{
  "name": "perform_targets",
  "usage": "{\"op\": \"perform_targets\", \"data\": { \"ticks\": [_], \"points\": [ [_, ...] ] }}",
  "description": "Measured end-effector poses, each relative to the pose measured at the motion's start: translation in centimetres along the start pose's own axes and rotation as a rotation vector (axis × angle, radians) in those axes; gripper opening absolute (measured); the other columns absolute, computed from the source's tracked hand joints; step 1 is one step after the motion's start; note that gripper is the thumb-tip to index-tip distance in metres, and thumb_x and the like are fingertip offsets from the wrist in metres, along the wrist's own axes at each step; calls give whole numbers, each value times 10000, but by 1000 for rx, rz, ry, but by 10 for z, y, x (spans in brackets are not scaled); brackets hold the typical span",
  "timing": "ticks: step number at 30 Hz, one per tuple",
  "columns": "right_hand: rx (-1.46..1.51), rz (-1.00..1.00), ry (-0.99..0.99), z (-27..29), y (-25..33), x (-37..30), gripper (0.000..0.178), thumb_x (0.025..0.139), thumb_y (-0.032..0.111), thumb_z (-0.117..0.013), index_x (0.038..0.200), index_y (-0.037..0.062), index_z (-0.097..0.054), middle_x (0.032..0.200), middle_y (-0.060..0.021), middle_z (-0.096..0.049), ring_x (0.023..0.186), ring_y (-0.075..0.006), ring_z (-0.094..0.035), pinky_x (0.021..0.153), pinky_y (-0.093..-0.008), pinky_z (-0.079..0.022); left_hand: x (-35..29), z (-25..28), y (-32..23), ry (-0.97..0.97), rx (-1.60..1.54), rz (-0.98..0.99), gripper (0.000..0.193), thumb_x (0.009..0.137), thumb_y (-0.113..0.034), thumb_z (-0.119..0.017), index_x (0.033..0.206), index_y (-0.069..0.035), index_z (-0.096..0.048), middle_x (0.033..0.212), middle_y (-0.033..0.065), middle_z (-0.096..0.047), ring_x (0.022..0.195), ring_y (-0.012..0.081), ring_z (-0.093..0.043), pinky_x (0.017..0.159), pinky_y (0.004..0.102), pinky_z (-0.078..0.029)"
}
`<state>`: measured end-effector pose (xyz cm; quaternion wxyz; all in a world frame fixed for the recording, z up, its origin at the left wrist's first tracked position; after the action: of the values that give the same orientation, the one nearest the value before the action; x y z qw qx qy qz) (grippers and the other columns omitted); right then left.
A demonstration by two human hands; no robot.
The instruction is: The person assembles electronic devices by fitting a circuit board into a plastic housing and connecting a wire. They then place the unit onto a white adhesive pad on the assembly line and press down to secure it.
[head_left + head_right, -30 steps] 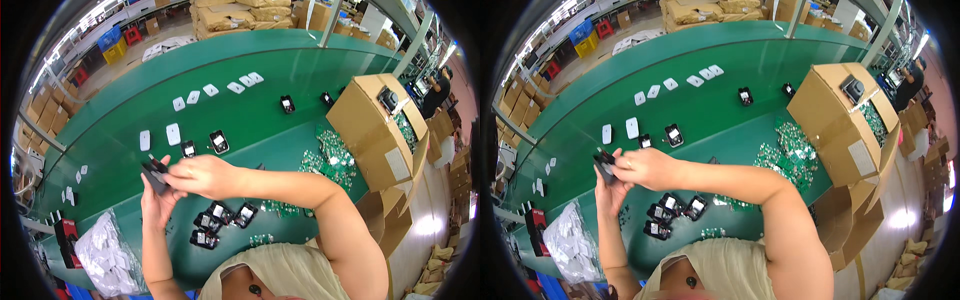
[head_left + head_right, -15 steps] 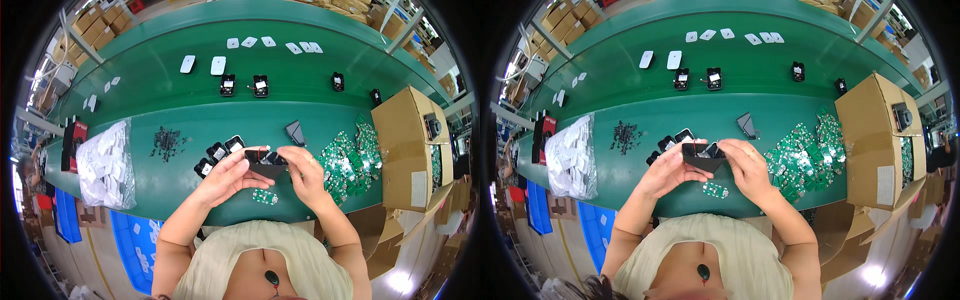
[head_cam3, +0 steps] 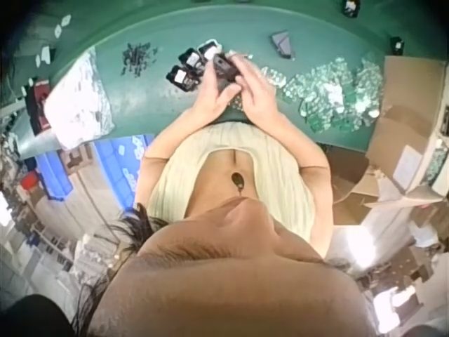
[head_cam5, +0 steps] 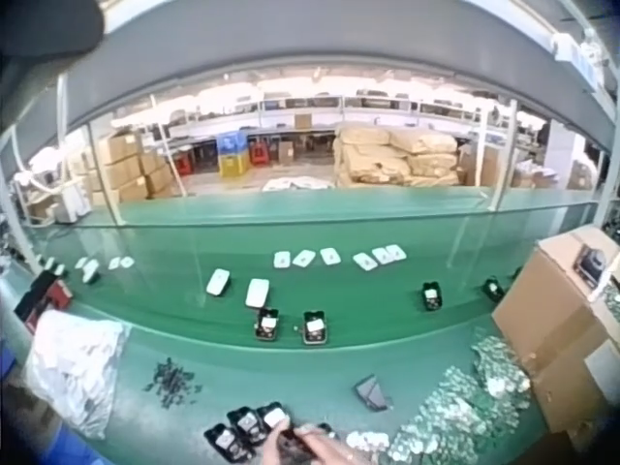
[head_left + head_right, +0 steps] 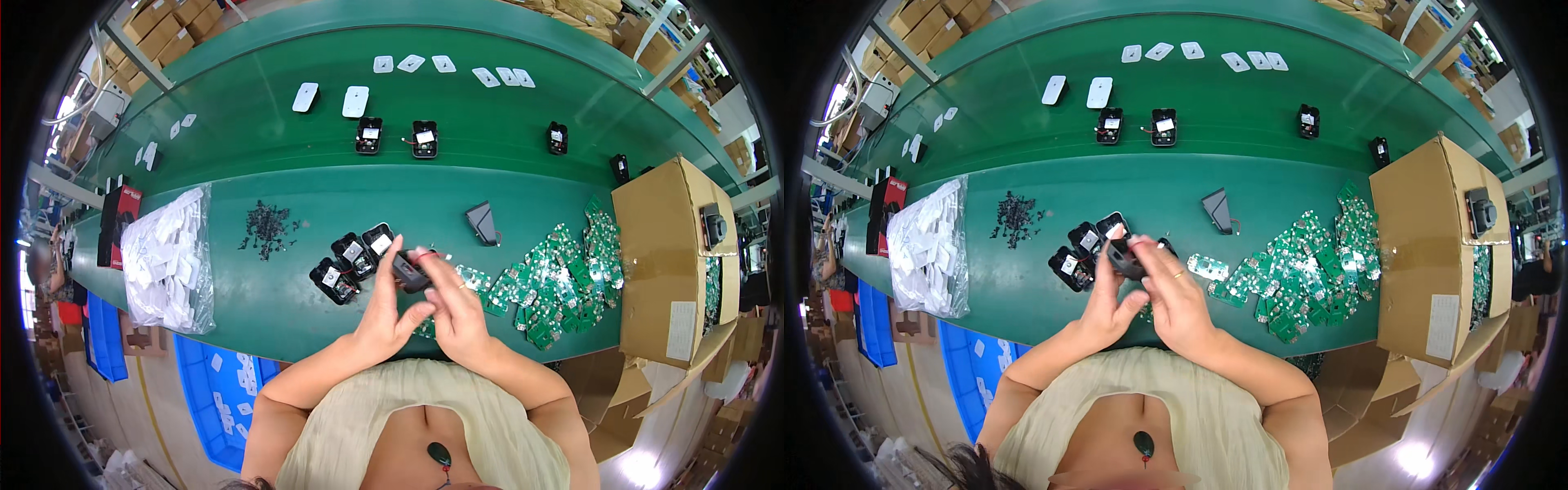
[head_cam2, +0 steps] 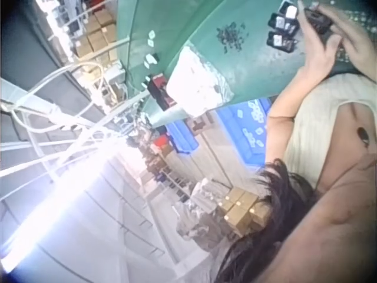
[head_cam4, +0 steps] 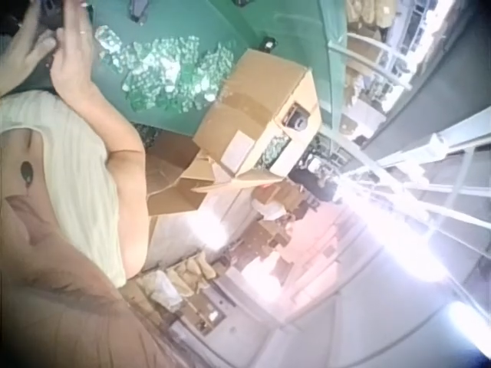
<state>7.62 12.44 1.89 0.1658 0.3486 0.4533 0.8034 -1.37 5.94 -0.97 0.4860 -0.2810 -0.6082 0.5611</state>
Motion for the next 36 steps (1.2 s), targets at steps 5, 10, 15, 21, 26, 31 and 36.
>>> {"op": "perform_targets", "data": {
  "ticks": [5,10,15,21,26,31,36],
  "points": [
    [22,22,71,11,12,13,527,764,-23,-579,1260,5,-403,1176,-176,-484,984,-295,-543,803,-351,-458,12,17,2,16,-165,181,510,869,-240,-550,1241,-16,-282,1063,94,-479,940,157,-489,836,290,-401],
    [6,83,24,25,7,18,268,728,-10,-646,989,-6,-587,816,-116,-566,678,-224,-554,569,-299,-453,9,5,3,256,-526,366,429,886,-257,-529,1175,-11,-330,1000,48,-472,867,94,-461,770,246,-394],
    [10,96,-65,26,7,23,211,715,8,-655,920,23,-609,741,-82,-561,613,-214,-545,509,-300,-434,6,3,16,439,-556,517,467,917,-285,-448,1287,-19,-346,966,14,-514,845,69,-469,698,209,-382],
    [-46,148,40,21,2,17,195,715,26,-666,895,37,-593,805,-84,-556,689,-232,-552,570,-300,-450,9,-6,17,402,-637,715,389,945,-272,-364,1238,-18,-378,999,60,-546,801,94,-525,591,213,-423],
    [-135,-89,-245,74,-20,19,110,733,-34,-617,823,11,-572,762,-109,-570,672,-258,-548,571,-324,-452,13,-10,10,465,-861,808,409,933,-323,-339,1189,-6,-362,913,215,-575,681,198,-592,460,244,-449],
    [-1096,-454,-279,162,-73,1,239,708,211,-692,837,36,-591,789,-86,-566,759,-280,-560,616,-369,-472,15,-1,9,284,-802,653,379,904,-259,-408,1201,-30,-351,981,186,-561,800,190,-576,603,289,-472],
    [-1082,-530,-142,168,-105,-24,330,628,186,-748,848,25,-561,832,-111,-525,836,-284,-527,697,-374,-450,14,1,10,269,-625,642,315,871,-166,-489,1143,-35,-401,941,144,-573,784,174,-566,675,292,-460]
  ]
}}
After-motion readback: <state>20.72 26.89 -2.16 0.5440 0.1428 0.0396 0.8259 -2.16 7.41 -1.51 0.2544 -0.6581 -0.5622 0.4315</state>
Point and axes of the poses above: each hand's wrist, its own x-axis towards the middle knuckle, its own z-axis out of the back of the hand, y = z × x, the point moved 6 cm from there along x, towards the middle knuckle
